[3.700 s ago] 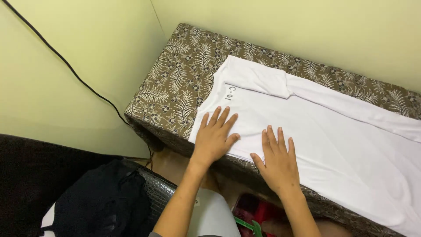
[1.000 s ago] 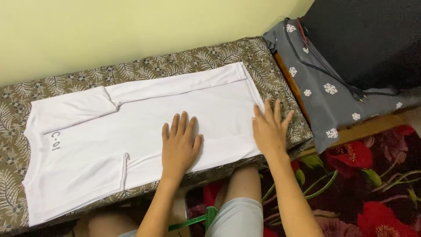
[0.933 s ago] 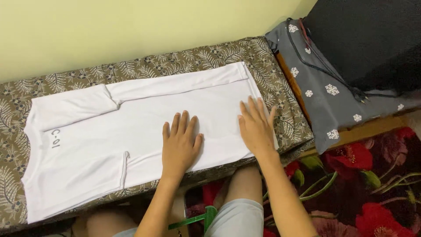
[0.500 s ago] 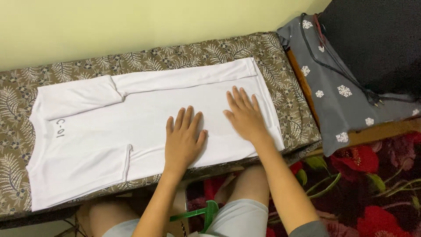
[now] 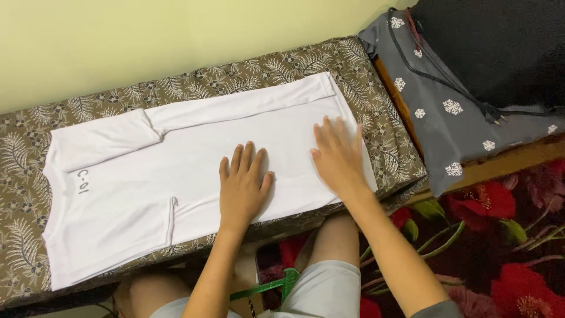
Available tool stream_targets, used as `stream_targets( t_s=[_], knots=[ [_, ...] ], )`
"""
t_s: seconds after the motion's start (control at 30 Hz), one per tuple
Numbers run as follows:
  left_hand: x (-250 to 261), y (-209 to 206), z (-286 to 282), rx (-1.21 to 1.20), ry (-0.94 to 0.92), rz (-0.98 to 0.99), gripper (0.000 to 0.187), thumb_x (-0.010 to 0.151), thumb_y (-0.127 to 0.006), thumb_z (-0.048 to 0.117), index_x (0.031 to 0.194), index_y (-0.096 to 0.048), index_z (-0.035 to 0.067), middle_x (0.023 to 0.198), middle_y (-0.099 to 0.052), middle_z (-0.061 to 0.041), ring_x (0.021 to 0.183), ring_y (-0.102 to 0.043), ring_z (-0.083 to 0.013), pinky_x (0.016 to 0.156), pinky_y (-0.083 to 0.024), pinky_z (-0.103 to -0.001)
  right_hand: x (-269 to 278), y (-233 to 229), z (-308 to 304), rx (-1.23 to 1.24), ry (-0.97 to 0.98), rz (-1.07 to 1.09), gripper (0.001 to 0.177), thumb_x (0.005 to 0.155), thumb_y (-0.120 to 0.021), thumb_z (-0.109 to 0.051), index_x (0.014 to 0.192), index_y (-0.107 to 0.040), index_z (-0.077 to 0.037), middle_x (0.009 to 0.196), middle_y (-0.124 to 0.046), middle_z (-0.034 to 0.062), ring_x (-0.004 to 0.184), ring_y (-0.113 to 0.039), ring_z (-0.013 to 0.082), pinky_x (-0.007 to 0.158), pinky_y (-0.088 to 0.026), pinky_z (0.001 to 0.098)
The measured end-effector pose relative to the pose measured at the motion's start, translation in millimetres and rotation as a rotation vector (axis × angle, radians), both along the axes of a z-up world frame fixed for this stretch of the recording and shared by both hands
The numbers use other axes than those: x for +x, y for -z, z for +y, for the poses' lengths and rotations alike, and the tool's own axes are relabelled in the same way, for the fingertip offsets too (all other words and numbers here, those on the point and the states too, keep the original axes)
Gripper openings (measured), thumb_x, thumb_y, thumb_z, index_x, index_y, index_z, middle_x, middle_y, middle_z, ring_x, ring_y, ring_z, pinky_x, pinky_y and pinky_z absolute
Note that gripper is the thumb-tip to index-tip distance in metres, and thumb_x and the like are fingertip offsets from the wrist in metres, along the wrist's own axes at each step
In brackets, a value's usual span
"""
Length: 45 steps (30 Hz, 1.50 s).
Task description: The person folds a white t-shirt on a patterned surface. They smooth the fabric, fold the sides inward, fold the bottom up, and then fold the shirt in half to create a compact bundle.
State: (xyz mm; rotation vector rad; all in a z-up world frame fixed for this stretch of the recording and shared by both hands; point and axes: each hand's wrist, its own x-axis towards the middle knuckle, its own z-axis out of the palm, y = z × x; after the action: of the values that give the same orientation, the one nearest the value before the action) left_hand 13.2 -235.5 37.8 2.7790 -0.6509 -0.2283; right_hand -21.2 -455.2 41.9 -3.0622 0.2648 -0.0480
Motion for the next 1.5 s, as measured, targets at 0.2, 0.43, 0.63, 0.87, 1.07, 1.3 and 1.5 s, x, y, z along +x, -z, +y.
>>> stream_targets(
  t_s=[0.2,0.43,0.63,0.87,1.07,1.3,1.5],
  knots=[
    [-2,-9,0,-0.029,-0.007,0.046,0.06,0.1,-0.036,0.045,0.155,-0.039,0.022,0.168,-0.028,-0.009,0.157,-0.018,-0.0276,0.125,-0.008,-0.053,-31,15,32,0.157,-0.254,0.066,0.062,0.104,-0.037,-0.05,0.158,-0.035,-0.018,0.168,-0.025,0.0099,0.155,-0.019,0.0302,0.123,-0.007,0.0568],
    [-3,-5,2,-0.07,0.023,0.009,0.059,0.101,-0.038,0.045,0.155,-0.041,0.021,0.167,-0.03,-0.011,0.156,-0.021,-0.0296,0.124,-0.009,-0.054,-55,26,-38,0.026,-0.026,0.031,0.058,0.104,-0.026,-0.049,0.158,-0.036,-0.029,0.167,-0.029,0.0067,0.155,-0.02,0.0281,0.124,-0.004,0.0556],
    [-3,-3,3,-0.057,0.014,-0.032,0.06,0.1,-0.039,0.046,0.154,-0.043,0.021,0.165,-0.034,-0.012,0.155,-0.024,-0.0296,0.123,-0.011,-0.054,-103,37,-78,0.081,0.269,-0.412,0.038,0.109,-0.044,-0.031,0.142,-0.055,-0.015,0.148,-0.046,0.0091,0.138,-0.043,0.0345,0.116,-0.027,0.056],
    [-3,6,5,-0.083,0.028,-0.093,0.058,0.101,-0.043,0.045,0.152,-0.048,0.019,0.163,-0.038,-0.013,0.154,-0.028,-0.0311,0.122,-0.013,-0.056,-142,54,-77,0.213,0.152,-0.459,0.015,0.092,-0.074,-0.029,0.098,-0.069,-0.016,0.132,-0.059,-0.0011,0.136,-0.046,0.0268,0.118,-0.032,0.047],
    [-2,8,4,-0.075,0.027,-0.114,0.058,0.1,-0.043,0.046,0.152,-0.048,0.019,0.163,-0.039,-0.013,0.154,-0.028,-0.0307,0.122,-0.014,-0.055,-135,40,-65,0.245,0.165,-0.48,0.015,0.083,-0.082,-0.022,0.091,-0.072,-0.016,0.13,-0.062,-0.0011,0.135,-0.047,0.0255,0.119,-0.03,0.048],
    [-3,9,4,-0.085,0.016,-0.084,0.058,0.1,-0.041,0.047,0.152,-0.048,0.02,0.163,-0.039,-0.013,0.154,-0.027,-0.03,0.122,-0.013,-0.056,-133,37,-82,0.035,0.076,-0.548,0.008,0.089,-0.078,-0.02,0.091,-0.07,-0.02,0.121,-0.065,-0.007,0.13,-0.051,0.0185,0.12,-0.029,0.0453],
    [-3,8,5,-0.083,0.019,-0.081,0.059,0.1,-0.042,0.046,0.152,-0.047,0.019,0.163,-0.038,-0.014,0.154,-0.026,-0.0306,0.122,-0.013,-0.056,-139,45,-77,0.073,0.12,-0.527,0.008,0.091,-0.076,-0.018,0.094,-0.069,-0.016,0.119,-0.065,-0.0047,0.129,-0.052,0.0185,0.119,-0.033,0.043]
  ],
)
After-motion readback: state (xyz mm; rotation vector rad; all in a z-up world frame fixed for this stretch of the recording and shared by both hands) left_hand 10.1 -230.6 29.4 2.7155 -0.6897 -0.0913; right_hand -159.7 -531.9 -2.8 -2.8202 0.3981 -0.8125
